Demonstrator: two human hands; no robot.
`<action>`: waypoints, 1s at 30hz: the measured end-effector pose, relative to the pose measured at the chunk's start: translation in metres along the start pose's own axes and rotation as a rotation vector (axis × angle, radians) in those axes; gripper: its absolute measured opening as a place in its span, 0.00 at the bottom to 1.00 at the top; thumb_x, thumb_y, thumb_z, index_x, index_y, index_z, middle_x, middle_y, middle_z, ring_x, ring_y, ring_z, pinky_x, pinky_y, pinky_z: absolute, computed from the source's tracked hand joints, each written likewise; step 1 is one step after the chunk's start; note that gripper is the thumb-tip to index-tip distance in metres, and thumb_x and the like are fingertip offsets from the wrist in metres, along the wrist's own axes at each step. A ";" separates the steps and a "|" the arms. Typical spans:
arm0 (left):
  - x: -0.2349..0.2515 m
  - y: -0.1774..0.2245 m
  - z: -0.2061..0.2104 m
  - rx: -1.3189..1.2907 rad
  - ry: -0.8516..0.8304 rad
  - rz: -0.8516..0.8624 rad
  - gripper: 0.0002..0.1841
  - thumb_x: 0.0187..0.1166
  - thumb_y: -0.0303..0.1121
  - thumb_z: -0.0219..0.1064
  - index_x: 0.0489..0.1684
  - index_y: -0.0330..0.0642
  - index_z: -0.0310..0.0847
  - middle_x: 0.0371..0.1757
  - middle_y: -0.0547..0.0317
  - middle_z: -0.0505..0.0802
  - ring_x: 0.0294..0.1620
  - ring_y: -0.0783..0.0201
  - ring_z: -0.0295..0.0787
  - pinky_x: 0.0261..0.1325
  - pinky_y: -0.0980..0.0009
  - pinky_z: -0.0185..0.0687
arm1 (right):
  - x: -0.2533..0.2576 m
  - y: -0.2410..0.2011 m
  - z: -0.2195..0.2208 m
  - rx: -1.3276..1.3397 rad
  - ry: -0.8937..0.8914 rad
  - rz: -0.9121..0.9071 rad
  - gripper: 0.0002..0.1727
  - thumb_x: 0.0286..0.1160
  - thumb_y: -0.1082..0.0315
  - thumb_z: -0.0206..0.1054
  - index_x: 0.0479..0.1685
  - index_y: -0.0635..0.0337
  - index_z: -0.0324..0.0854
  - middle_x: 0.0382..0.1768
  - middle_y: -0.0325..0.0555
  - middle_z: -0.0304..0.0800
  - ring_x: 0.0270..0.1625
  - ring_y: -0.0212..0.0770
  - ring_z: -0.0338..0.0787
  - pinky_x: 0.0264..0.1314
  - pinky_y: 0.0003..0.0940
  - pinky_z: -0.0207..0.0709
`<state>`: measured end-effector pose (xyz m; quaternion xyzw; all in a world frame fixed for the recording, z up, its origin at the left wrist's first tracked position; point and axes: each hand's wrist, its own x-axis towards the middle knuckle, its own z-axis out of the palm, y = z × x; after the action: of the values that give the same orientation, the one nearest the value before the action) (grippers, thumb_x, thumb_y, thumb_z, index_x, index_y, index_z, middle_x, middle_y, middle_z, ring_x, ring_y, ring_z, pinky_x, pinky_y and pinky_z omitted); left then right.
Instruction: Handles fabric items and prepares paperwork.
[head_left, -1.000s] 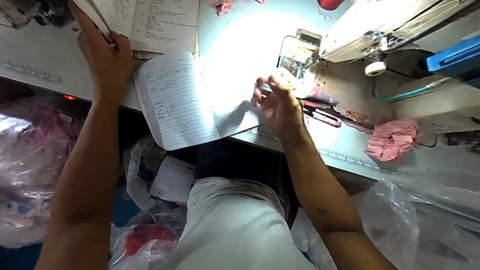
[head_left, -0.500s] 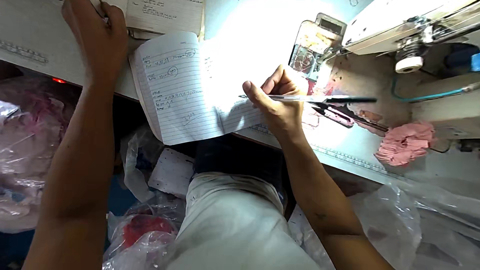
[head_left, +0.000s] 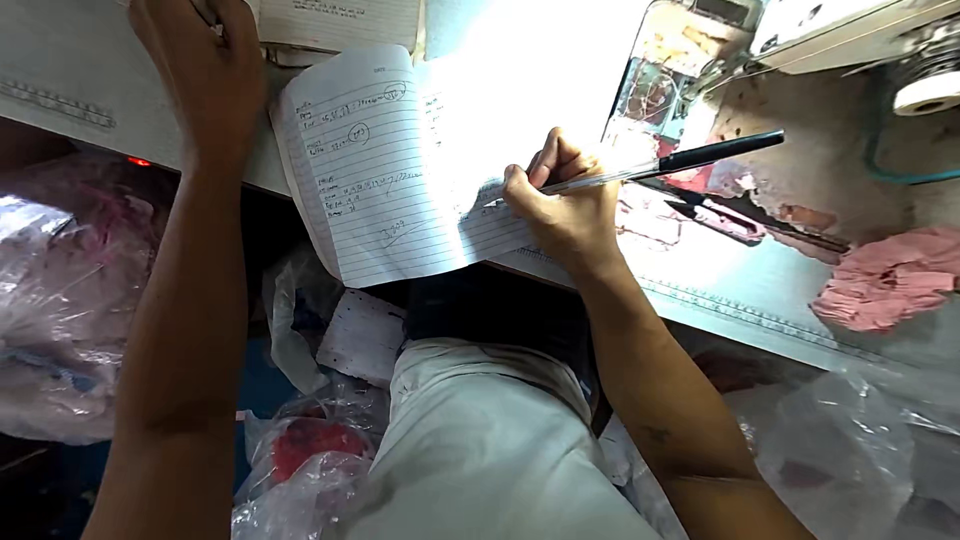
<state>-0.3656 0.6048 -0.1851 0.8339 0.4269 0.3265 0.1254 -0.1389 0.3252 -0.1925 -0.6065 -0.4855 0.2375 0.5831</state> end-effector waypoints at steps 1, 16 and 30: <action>0.000 0.000 0.000 0.003 -0.002 -0.003 0.15 0.84 0.36 0.56 0.27 0.36 0.78 0.26 0.56 0.81 0.28 0.66 0.75 0.36 0.65 0.71 | 0.000 0.001 0.000 -0.010 0.008 -0.009 0.16 0.68 0.77 0.68 0.21 0.48 0.69 0.15 0.24 0.71 0.17 0.18 0.69 0.19 0.16 0.61; -0.001 0.001 0.001 0.041 -0.002 -0.026 0.16 0.85 0.38 0.55 0.35 0.35 0.81 0.30 0.51 0.84 0.32 0.61 0.79 0.41 0.61 0.73 | 0.003 0.000 -0.002 -0.090 0.003 -0.041 0.15 0.67 0.77 0.68 0.18 0.51 0.69 0.15 0.27 0.70 0.17 0.19 0.67 0.19 0.15 0.57; 0.000 0.001 0.002 0.030 0.003 -0.049 0.14 0.84 0.37 0.57 0.30 0.37 0.78 0.27 0.56 0.81 0.28 0.66 0.75 0.36 0.66 0.71 | 0.002 0.001 -0.002 -0.141 -0.002 -0.045 0.15 0.67 0.75 0.68 0.19 0.52 0.69 0.15 0.29 0.70 0.18 0.20 0.67 0.20 0.17 0.57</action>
<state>-0.3634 0.6048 -0.1864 0.8244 0.4525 0.3182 0.1200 -0.1365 0.3266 -0.1920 -0.6348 -0.5152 0.1904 0.5435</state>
